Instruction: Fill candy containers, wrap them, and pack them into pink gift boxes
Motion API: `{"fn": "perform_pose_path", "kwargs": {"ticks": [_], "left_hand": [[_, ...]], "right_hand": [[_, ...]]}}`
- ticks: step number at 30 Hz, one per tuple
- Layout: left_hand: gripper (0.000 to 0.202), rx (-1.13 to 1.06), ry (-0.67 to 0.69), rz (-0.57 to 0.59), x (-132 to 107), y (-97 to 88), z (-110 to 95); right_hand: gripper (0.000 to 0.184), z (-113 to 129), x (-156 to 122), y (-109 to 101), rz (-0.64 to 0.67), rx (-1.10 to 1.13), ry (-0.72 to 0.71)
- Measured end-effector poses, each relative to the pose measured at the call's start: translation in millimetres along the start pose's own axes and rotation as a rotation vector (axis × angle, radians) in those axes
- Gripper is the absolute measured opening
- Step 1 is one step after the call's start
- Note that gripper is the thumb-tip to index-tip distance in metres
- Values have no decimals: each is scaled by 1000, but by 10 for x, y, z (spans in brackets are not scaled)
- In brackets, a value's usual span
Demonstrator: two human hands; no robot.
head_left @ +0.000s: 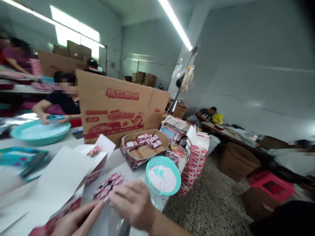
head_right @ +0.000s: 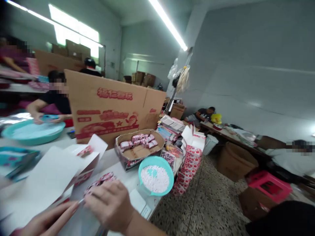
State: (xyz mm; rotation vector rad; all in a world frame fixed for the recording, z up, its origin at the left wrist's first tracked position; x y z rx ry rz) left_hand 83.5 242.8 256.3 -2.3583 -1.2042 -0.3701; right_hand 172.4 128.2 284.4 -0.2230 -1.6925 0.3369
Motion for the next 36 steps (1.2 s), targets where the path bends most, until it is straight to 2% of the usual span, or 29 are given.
{"fn": "perform_pose_path", "kwargs": {"ticks": [3,7,13,17,25,36], "left_hand": [[31,74,-171,118,-128,-106,-44],[37,34,-263,154,-172,-92,-166],[40,-2,-279,161,-262,-95,-217],[39,-11,-278,169,-294,-114,-243],[37,-26,-283,155,-320,-111,-255],[41,-39,-288,177,-358,-83,-205]], "right_hand": [[24,35,8,-91,15,76,52],[25,43,-5,-137,40,158,136],[35,37,-50,-119,78,278,224],[41,45,-49,-90,110,291,217],[41,98,-62,-145,114,259,170],[31,112,-128,-163,99,274,193]]}}
Point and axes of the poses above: each hand's wrist, its own x-axis towards the middle knuckle, its own y-axis out of the palm, z = x × y, the point moved 5 cm from there along x, towards the middle knuckle, and after that the axes turned 13 degrees about -z, right-handed, at the moved point
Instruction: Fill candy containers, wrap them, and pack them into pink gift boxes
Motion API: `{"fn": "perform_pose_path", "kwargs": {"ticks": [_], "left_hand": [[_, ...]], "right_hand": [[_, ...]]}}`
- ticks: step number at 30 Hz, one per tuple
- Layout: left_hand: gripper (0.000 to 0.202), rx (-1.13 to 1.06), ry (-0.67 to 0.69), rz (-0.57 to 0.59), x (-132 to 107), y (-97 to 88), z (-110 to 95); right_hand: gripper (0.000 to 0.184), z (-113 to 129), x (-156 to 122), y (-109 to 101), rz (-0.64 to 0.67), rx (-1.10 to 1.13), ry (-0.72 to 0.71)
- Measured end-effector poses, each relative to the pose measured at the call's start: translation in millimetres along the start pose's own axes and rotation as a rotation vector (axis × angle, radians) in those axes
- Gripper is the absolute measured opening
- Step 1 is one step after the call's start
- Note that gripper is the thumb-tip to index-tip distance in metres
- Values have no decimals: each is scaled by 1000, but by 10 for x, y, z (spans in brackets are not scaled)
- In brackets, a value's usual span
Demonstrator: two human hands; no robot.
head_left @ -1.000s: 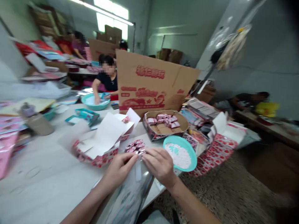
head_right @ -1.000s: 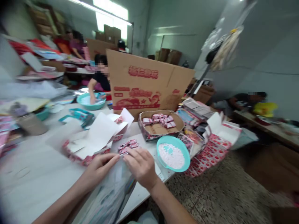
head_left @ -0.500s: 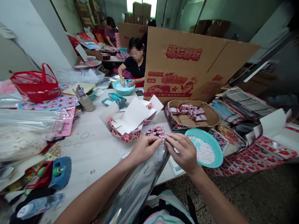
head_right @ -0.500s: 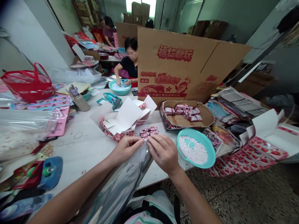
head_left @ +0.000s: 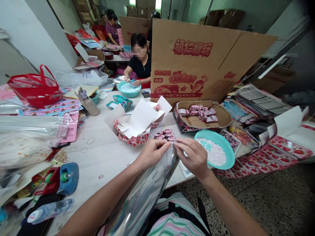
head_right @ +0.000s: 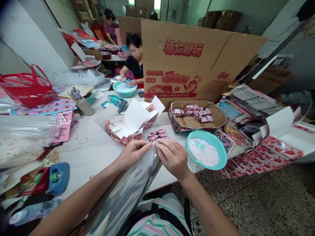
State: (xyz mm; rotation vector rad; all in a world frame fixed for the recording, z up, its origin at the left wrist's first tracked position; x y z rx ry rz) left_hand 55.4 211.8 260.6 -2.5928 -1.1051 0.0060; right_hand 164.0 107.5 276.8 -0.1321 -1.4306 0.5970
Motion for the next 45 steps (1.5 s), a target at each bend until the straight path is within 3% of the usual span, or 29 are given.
{"fn": "perform_pose_path", "kwargs": {"ticks": [5,8,12,15,21,24,27,32,38,41,45], "left_hand": [[39,214,129,-23,-20,-12,77],[35,381,248,4,9,5,284],[36,522,321,125,125,65,854],[35,625,327,234,208,184,1395],[30,751,378,431,202,753,2331],[26,827,343,459,203,1016,2702],[21,895,309,455,211,1196,2947],[21,862,192,326,125,1327,3068],[25,814,-78,29,-11,1200,2961],[22,699,-135,-117,151,1172,2780],[23,452,-199,-229,630,1292,2642]], "right_hand": [[21,-27,-58,67,75,27,14],[20,-26,-233,106,158,48,1],[21,-35,-597,83,272,134,45],[22,-163,-832,-5,299,181,184],[12,-798,-1153,-79,214,68,538],[10,-1158,-1351,51,234,8,729],[16,-1464,-1555,230,284,-23,905],[26,-1818,-1755,440,313,-52,1052],[31,-2121,-2033,663,278,-12,1265],[31,-2231,-2177,841,257,45,1344],[30,-2341,-2299,1059,200,163,1481]]}}
Point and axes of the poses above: each hand's wrist, its own x-axis towards the middle knuckle, its own y-axis out of the palm, z = x × y, the point moved 5 cm from there along x, towards the middle knuckle, and after that the axes turned 13 degrees about -z, right-handed, at the moved point
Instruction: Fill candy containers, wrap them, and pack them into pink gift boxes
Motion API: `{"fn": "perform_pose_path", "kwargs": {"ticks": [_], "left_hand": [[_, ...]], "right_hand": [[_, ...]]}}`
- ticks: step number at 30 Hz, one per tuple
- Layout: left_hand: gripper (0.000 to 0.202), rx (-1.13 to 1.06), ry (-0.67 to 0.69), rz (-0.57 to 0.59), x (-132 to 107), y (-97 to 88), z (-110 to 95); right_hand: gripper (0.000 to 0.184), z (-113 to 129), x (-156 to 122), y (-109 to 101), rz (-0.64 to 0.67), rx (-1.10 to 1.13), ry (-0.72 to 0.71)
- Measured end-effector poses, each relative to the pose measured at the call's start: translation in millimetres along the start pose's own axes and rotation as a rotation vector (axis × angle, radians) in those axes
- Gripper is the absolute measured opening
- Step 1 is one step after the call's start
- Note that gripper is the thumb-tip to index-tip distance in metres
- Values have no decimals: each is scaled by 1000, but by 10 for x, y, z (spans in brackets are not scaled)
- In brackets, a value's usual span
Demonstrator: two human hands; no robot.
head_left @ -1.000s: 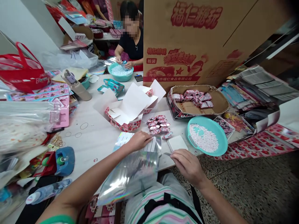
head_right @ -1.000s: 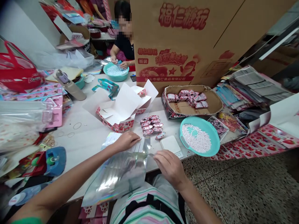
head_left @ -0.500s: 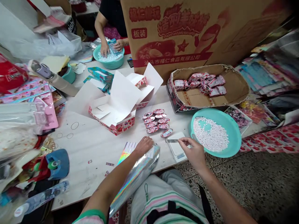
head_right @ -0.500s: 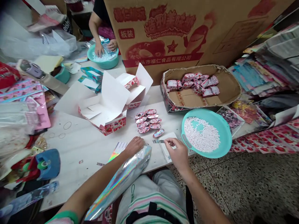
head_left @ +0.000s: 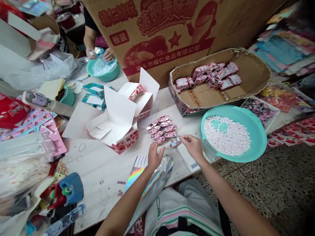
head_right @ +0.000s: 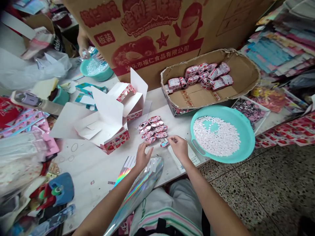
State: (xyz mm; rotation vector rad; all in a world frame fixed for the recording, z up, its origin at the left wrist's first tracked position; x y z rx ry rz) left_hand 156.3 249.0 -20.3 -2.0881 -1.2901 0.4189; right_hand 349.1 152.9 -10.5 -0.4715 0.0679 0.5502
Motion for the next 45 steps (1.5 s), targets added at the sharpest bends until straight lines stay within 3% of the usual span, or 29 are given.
{"fn": "perform_pose_path", "kwargs": {"ticks": [4,8,13,20,28,36,45], "left_hand": [[34,-354,-325,24,369,313,-49],[43,-645,-680,201,460,598,-22],[37,-804,-778,262,511,690,-17],[31,-578,-666,203,711,681,107],[15,-333,-556,54,811,705,212],[11,80,-324,34,789,676,196],[12,210,-201,36,771,680,149]], "right_hand": [[28,-46,104,114,40,185,117],[27,-80,197,136,48,246,160],[25,-154,311,136,41,236,164],[24,-369,444,274,35,158,183],[17,-608,515,488,4,-35,221],[11,-500,528,535,-25,-335,119],[12,-362,539,574,12,-573,28]]}}
Point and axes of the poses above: each hand's wrist, its own x-axis towards the middle knuckle, its own y-axis out of the palm, z = x × y, the point moved 5 cm from there along x, towards the middle knuckle, and after that the axes turned 13 degrees about -z, right-handed, at the moved point
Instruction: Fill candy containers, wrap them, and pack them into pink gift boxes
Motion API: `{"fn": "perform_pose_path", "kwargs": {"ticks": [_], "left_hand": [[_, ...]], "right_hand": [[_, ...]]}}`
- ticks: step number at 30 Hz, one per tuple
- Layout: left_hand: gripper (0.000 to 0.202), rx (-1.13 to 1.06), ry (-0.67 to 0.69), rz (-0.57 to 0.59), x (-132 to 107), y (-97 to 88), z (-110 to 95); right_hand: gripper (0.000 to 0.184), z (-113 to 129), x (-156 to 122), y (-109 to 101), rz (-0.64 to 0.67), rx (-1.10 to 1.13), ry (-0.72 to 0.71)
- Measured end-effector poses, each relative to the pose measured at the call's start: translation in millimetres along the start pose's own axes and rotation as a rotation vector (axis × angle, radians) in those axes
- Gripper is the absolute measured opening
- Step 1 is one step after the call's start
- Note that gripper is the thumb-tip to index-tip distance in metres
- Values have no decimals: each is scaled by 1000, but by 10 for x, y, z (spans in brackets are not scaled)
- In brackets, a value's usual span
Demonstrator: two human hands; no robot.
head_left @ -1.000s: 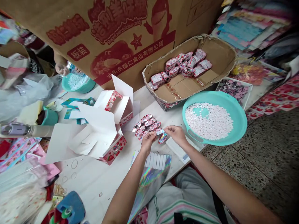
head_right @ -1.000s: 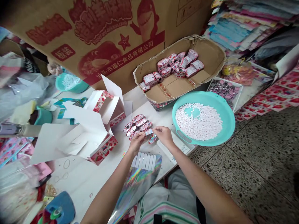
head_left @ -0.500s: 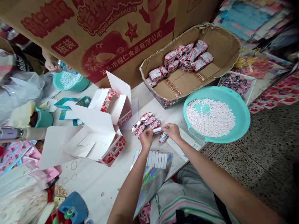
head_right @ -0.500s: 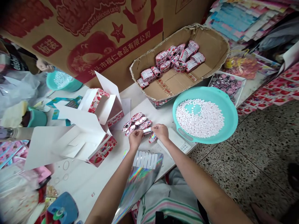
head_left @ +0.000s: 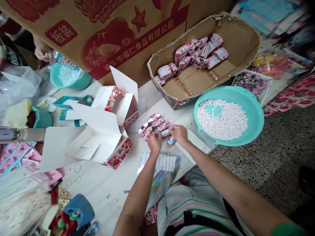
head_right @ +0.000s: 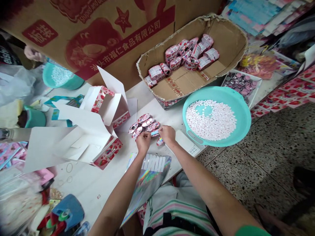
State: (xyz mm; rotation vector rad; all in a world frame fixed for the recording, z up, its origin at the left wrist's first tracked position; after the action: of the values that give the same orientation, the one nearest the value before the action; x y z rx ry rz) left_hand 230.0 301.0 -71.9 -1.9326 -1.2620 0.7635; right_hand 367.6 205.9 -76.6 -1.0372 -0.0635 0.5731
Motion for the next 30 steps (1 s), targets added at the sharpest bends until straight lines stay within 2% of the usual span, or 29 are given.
{"fn": "perform_pose_path", "kwargs": {"ticks": [7,16,19,21,23,25,30], "left_hand": [[13,38,41,-25,-7,9,-11],[12,69,132,-49,-57,-17,-129],[3,86,80,-132,-46,-46,-76],[13,104,9,-192,-31,-72,-10],[22,114,-26,-201,-20,-71,30],[23,125,-31,-188,-15,-55,31],[9,71,8,-198,-76,-122,-39]], "right_hand": [[17,71,-26,-36,2,-123,-61],[16,77,-41,25,-20,-151,-93],[12,83,-47,33,-21,-129,-121],[5,71,-37,-2,-73,-112,-136],[21,28,-13,-52,-147,-97,-106],[34,-29,16,-60,-159,-75,-44],[28,-128,39,44,-25,5,98]]}}
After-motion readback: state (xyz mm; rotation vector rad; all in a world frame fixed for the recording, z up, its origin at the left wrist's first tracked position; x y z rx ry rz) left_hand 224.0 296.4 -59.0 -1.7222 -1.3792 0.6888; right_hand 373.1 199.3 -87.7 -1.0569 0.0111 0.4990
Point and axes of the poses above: each hand's wrist, its own x-axis towards the middle knuckle, its own y-axis out of the palm, z = x × y, the point moved 5 cm from there along x, towards the middle knuckle, and after that the axes turned 13 degrees about -z, right-handed, at the moved point
